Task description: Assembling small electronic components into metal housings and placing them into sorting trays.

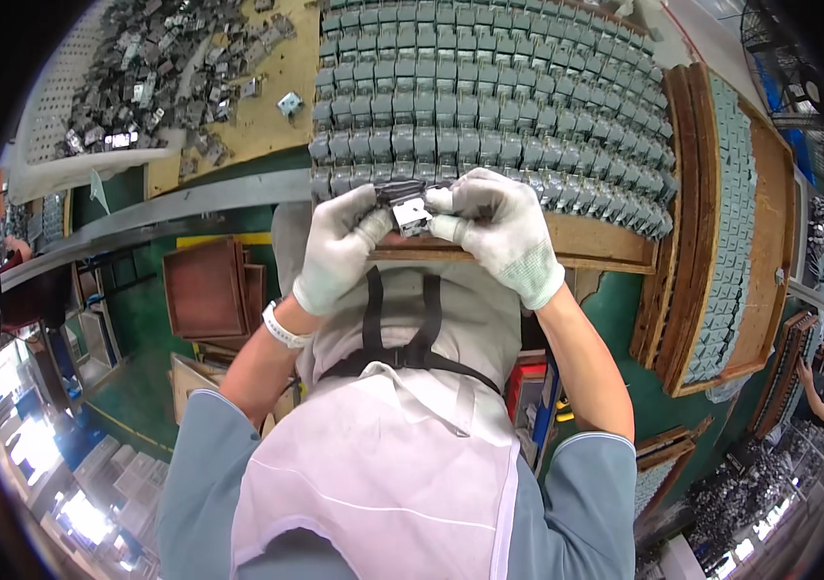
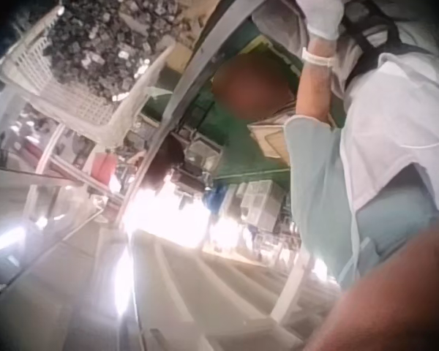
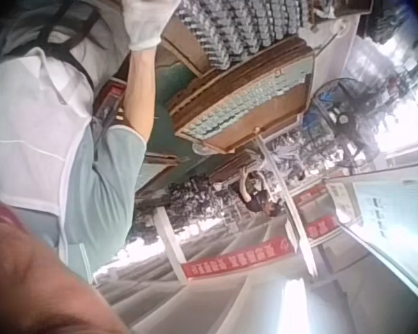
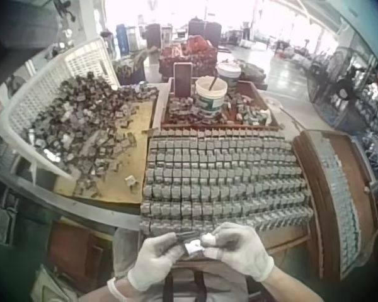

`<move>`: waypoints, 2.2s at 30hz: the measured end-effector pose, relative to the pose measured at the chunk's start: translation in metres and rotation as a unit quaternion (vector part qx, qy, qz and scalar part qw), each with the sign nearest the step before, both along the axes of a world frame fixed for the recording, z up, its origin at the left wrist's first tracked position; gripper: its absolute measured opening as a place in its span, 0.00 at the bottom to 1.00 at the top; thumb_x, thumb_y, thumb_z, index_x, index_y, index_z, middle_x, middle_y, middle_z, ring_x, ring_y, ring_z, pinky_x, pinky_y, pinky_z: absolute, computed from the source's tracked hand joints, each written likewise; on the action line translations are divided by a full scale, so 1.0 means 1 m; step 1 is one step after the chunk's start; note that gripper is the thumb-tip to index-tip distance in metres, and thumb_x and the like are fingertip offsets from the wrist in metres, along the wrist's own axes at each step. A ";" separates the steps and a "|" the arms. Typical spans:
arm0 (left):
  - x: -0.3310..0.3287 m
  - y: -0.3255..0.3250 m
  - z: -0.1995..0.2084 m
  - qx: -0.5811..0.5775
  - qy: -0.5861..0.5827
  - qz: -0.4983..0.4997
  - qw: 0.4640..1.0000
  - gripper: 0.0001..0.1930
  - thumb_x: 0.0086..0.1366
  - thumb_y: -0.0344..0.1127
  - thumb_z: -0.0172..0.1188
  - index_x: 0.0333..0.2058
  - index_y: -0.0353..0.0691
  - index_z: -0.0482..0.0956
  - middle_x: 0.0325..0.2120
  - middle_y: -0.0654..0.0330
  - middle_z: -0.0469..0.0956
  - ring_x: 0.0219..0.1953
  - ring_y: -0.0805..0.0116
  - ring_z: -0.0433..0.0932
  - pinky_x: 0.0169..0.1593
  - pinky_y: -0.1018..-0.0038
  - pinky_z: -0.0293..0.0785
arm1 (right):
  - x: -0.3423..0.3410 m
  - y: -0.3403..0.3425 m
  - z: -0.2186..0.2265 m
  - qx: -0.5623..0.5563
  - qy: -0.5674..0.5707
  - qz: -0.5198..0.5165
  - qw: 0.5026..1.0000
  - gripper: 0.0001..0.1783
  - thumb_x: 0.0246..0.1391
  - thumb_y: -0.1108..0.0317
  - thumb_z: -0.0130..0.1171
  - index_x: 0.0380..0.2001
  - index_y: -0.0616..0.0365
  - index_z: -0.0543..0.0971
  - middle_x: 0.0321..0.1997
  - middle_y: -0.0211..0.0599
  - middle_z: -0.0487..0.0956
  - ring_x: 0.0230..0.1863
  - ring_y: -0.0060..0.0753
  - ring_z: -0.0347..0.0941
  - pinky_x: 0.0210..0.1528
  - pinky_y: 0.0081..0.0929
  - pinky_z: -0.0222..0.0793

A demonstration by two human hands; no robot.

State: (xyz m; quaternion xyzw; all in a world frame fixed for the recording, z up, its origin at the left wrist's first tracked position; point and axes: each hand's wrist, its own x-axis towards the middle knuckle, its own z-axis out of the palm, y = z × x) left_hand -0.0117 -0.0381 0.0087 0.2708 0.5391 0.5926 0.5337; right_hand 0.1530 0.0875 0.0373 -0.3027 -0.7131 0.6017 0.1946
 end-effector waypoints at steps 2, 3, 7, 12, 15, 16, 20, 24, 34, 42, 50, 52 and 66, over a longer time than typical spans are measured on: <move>-0.005 0.002 -0.003 -0.010 0.041 -0.038 0.998 0.08 0.67 0.20 0.52 0.42 0.24 0.77 0.38 0.59 0.80 0.38 0.76 0.77 0.42 0.78 0.79 | 0.004 -0.004 0.006 0.017 -0.025 0.002 1.000 0.17 0.41 0.80 0.70 0.15 0.67 0.69 0.26 0.35 0.72 0.33 0.24 0.70 0.37 0.22 0.65; -0.009 0.003 -0.002 -0.011 0.056 -0.055 0.997 0.08 0.67 0.20 0.52 0.42 0.24 0.77 0.37 0.59 0.80 0.38 0.77 0.77 0.42 0.79 0.79 | 0.004 -0.006 0.007 0.043 -0.045 -0.001 0.998 0.16 0.41 0.80 0.70 0.16 0.67 0.69 0.26 0.34 0.72 0.33 0.24 0.70 0.36 0.22 0.64; -0.019 0.004 0.014 -0.027 -0.043 -0.070 0.996 0.07 0.66 0.20 0.53 0.41 0.25 0.77 0.34 0.61 0.79 0.37 0.79 0.76 0.41 0.79 0.78 | 0.007 -0.015 0.007 0.053 -0.048 0.004 0.997 0.17 0.41 0.79 0.70 0.15 0.66 0.69 0.26 0.35 0.73 0.29 0.23 0.69 0.32 0.21 0.64; -0.017 0.000 0.004 -0.023 0.013 -0.097 0.995 0.07 0.66 0.20 0.52 0.41 0.25 0.77 0.33 0.60 0.79 0.36 0.78 0.77 0.40 0.80 0.78 | 0.009 -0.025 -0.002 0.052 -0.052 -0.020 0.997 0.11 0.43 0.77 0.71 0.31 0.68 0.81 0.31 0.31 0.77 0.31 0.17 0.70 0.34 0.18 0.67; -0.019 -0.005 0.001 -0.002 0.035 -0.117 0.993 0.08 0.67 0.20 0.52 0.41 0.25 0.77 0.34 0.59 0.79 0.36 0.77 0.78 0.40 0.79 0.79 | 0.013 -0.032 -0.003 -0.037 -0.066 -0.045 0.996 0.22 0.45 0.74 0.73 0.44 0.67 0.79 0.36 0.30 0.79 0.35 0.16 0.73 0.38 0.18 0.70; -0.021 -0.005 0.004 -0.002 0.034 -0.117 0.993 0.08 0.67 0.20 0.52 0.41 0.25 0.77 0.34 0.59 0.79 0.36 0.77 0.78 0.40 0.79 0.79 | 0.014 -0.031 -0.006 -0.034 -0.048 -0.030 0.998 0.31 0.44 0.69 0.75 0.51 0.65 0.74 0.42 0.30 0.79 0.39 0.18 0.74 0.45 0.20 0.72; -0.017 -0.016 0.011 -0.017 -0.040 -0.133 0.990 0.09 0.67 0.21 0.52 0.43 0.24 0.76 0.34 0.59 0.79 0.36 0.76 0.79 0.42 0.78 0.80 | 0.015 -0.030 0.006 -0.112 -0.072 0.044 0.990 0.31 0.42 0.65 0.76 0.48 0.67 0.74 0.46 0.35 0.77 0.46 0.23 0.72 0.52 0.25 0.70; 0.003 -0.027 -0.001 0.028 -0.033 -0.056 0.997 0.12 0.68 0.21 0.51 0.48 0.25 0.75 0.37 0.59 0.80 0.37 0.75 0.79 0.42 0.77 0.79 | 0.016 -0.034 -0.006 -0.002 -0.025 0.016 1.000 0.28 0.41 0.60 0.77 0.31 0.64 0.68 0.34 0.32 0.76 0.35 0.20 0.65 0.38 0.22 0.67; -0.021 -0.053 -0.006 0.006 -0.004 -0.079 0.997 0.15 0.70 0.25 0.51 0.53 0.27 0.73 0.43 0.58 0.79 0.44 0.75 0.77 0.47 0.76 0.77 | -0.010 -0.046 -0.007 -0.137 -0.051 0.064 0.987 0.36 0.45 0.58 0.74 0.51 0.67 0.72 0.46 0.35 0.76 0.46 0.24 0.72 0.53 0.24 0.68; -0.002 -0.049 0.007 0.088 0.452 0.037 0.887 0.38 0.50 0.40 0.71 0.58 0.35 0.67 0.49 0.43 0.72 0.49 0.42 0.75 0.54 0.58 0.73 | -0.029 -0.066 -0.011 -0.341 0.064 0.014 0.938 0.23 0.58 0.61 0.62 0.50 0.66 0.73 0.41 0.30 0.75 0.40 0.21 0.70 0.46 0.20 0.69; -0.010 -0.030 0.004 0.150 0.547 0.123 0.814 0.30 0.45 0.36 0.68 0.50 0.38 0.76 0.45 0.48 0.75 0.43 0.45 0.77 0.48 0.58 0.76 | -0.042 -0.072 -0.010 -0.371 0.089 -0.022 0.924 0.16 0.60 0.60 0.58 0.42 0.62 0.72 0.38 0.29 0.74 0.35 0.15 0.67 0.39 0.16 0.64; -0.010 -0.032 0.006 0.132 0.532 0.129 0.827 0.28 0.46 0.37 0.69 0.48 0.37 0.76 0.44 0.50 0.76 0.44 0.47 0.78 0.47 0.59 0.76 | -0.048 -0.069 -0.003 -0.357 0.096 -0.021 0.929 0.20 0.56 0.62 0.62 0.46 0.64 0.73 0.39 0.32 0.76 0.38 0.18 0.71 0.42 0.17 0.68; -0.010 -0.106 -0.031 0.096 0.486 -0.031 0.868 0.19 0.56 0.25 0.61 0.49 0.37 0.80 0.42 0.46 0.80 0.39 0.48 0.82 0.41 0.64 0.80 | -0.043 -0.090 -0.026 -0.040 -0.041 -0.003 0.998 0.36 0.42 0.64 0.75 0.52 0.65 0.71 0.43 0.41 0.80 0.44 0.26 0.77 0.49 0.26 0.73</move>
